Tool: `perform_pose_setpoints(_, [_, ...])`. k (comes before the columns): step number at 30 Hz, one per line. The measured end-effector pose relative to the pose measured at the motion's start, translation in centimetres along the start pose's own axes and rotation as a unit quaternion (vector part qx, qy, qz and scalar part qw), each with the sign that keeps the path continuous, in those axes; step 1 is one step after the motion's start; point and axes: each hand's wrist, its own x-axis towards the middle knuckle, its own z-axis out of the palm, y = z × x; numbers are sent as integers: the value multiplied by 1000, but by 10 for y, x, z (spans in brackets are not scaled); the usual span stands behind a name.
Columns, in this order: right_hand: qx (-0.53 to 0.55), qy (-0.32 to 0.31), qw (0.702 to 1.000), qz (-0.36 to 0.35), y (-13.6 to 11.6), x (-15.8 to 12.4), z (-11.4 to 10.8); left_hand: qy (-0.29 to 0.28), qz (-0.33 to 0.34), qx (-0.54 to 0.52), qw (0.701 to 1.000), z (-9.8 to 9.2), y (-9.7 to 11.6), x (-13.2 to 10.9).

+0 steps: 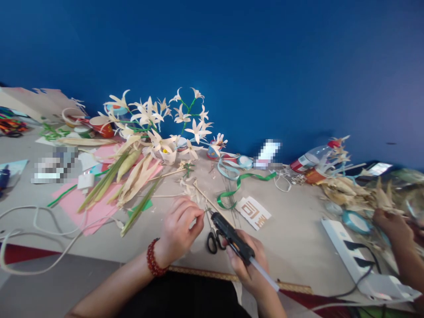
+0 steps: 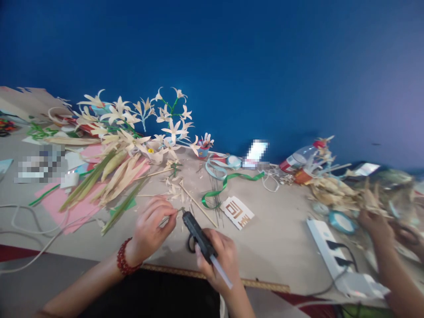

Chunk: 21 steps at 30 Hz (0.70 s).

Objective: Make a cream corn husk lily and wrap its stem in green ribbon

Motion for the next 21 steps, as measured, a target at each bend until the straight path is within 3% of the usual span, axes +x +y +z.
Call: perform_pose_setpoints(21, [7,13,1000,5,-1,-4,2,-4,-14,-34,999,2,0,-1])
